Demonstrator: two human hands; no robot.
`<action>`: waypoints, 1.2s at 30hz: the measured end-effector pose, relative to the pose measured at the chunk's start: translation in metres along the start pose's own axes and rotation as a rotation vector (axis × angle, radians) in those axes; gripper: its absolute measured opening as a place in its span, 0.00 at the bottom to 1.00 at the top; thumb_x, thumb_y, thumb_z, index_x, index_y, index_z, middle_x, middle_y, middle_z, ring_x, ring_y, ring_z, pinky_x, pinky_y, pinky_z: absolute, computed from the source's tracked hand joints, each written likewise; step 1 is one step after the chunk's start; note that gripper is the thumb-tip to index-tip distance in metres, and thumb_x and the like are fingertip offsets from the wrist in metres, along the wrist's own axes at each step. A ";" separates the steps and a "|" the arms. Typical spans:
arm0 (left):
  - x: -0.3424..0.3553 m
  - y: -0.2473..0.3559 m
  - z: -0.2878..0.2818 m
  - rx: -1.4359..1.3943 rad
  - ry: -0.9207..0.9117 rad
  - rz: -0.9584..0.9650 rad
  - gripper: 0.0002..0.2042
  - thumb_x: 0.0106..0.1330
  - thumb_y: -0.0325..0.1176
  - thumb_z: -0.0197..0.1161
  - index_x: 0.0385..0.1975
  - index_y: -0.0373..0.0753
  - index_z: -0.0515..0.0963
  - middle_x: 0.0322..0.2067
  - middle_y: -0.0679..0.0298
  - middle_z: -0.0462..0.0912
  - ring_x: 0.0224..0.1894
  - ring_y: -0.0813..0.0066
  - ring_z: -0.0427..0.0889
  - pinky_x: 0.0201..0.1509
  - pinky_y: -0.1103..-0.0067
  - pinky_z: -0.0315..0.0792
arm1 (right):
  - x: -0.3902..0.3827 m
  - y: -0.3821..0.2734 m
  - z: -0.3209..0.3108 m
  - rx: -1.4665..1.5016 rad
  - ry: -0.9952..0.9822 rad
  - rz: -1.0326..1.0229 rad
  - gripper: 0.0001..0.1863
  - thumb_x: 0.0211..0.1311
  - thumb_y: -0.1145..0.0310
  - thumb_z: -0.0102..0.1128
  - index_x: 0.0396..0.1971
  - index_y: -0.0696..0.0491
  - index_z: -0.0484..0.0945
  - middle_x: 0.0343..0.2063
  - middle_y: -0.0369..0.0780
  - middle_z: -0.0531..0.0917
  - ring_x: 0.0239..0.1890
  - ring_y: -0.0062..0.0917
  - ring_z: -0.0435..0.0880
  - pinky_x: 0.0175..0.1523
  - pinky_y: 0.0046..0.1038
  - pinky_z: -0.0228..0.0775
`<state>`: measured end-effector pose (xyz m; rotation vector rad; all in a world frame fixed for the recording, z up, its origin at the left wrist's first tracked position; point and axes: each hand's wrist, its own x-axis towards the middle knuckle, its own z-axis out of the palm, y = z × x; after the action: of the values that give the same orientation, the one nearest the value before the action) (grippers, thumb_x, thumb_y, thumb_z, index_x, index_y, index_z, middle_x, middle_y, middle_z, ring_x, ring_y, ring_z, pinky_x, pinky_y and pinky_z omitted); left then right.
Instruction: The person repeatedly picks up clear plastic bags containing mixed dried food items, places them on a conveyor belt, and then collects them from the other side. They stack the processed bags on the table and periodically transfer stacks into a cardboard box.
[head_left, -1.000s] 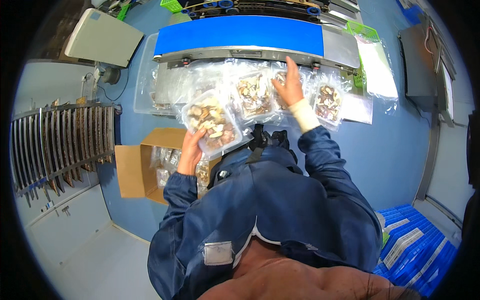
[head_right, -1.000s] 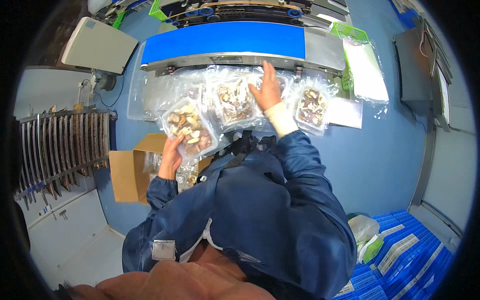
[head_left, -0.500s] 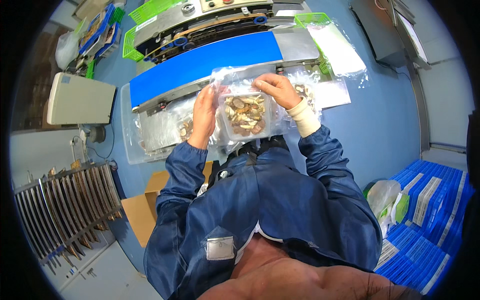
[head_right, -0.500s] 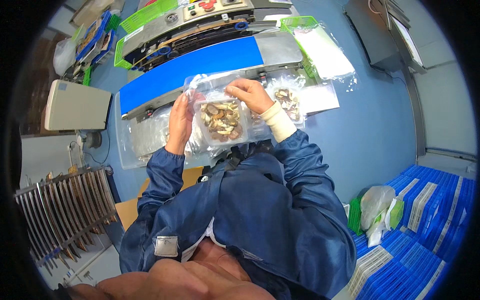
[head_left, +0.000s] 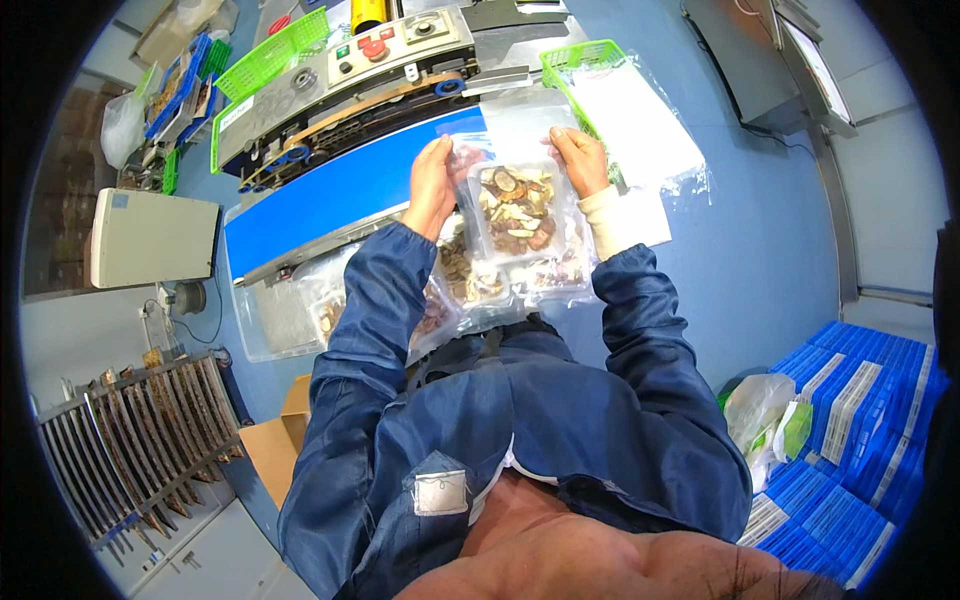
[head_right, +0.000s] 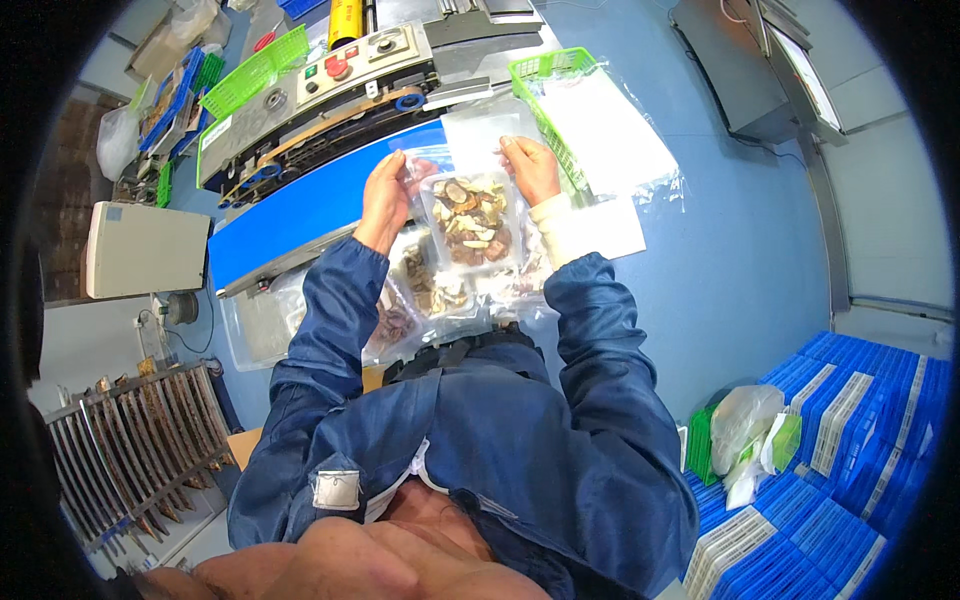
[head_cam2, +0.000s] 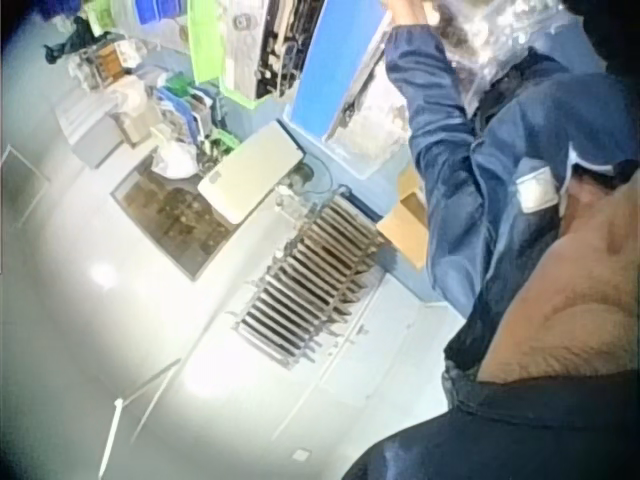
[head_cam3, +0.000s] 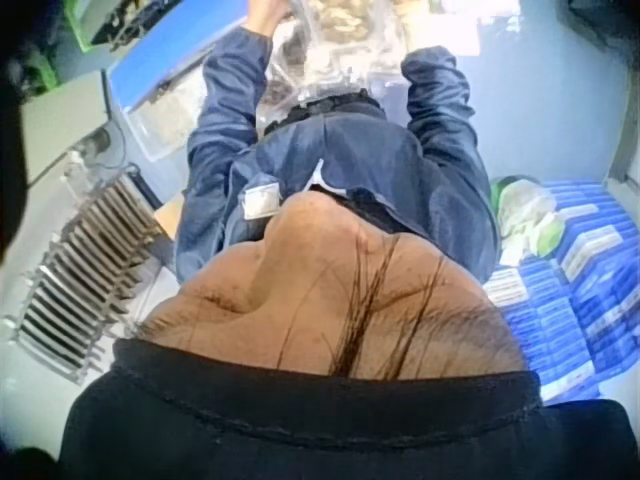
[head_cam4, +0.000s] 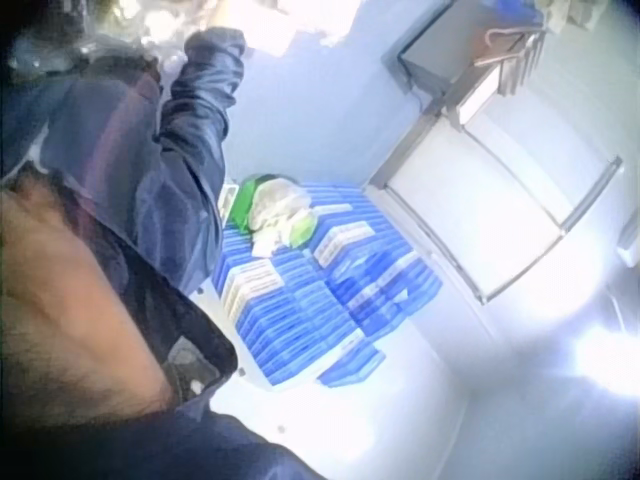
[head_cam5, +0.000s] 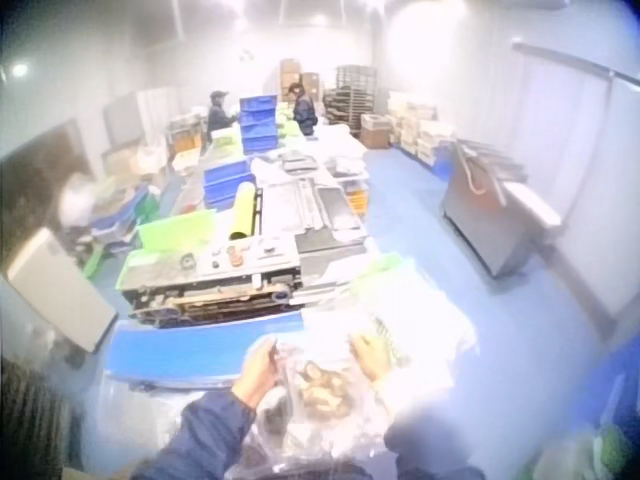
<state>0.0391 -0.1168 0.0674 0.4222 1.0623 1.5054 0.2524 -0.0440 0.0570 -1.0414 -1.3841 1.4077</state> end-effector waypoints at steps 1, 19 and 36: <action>0.013 -0.005 0.006 0.002 0.046 -0.016 0.09 0.68 0.34 0.46 0.32 0.35 0.69 0.34 0.55 0.78 0.40 0.58 0.79 0.46 0.70 0.74 | 0.010 0.005 -0.005 0.015 0.049 0.033 0.13 0.60 0.63 0.55 0.27 0.58 0.80 0.20 0.32 0.77 0.21 0.11 0.69 0.26 0.14 0.59; 0.080 -0.008 0.060 -0.045 0.015 -0.088 0.08 0.65 0.33 0.52 0.36 0.35 0.72 0.31 0.61 0.78 0.36 0.68 0.79 0.40 0.74 0.75 | 0.081 -0.049 -0.020 -0.933 0.282 -0.965 0.14 0.49 0.65 0.61 0.37 0.51 0.77 0.34 0.41 0.76 0.37 0.33 0.74 0.42 0.30 0.66; 0.072 -0.013 0.024 0.025 -0.012 -0.105 0.11 0.66 0.35 0.47 0.34 0.35 0.75 0.35 0.60 0.79 0.38 0.73 0.77 0.43 0.77 0.71 | 0.095 -0.026 -0.038 -0.682 0.128 -0.453 0.17 0.49 0.59 0.63 0.30 0.59 0.78 0.29 0.40 0.79 0.33 0.28 0.77 0.38 0.26 0.68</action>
<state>0.0474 -0.0425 0.0483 0.3866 1.0791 1.3966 0.2650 0.0580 0.0831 -1.1061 -1.9093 0.5284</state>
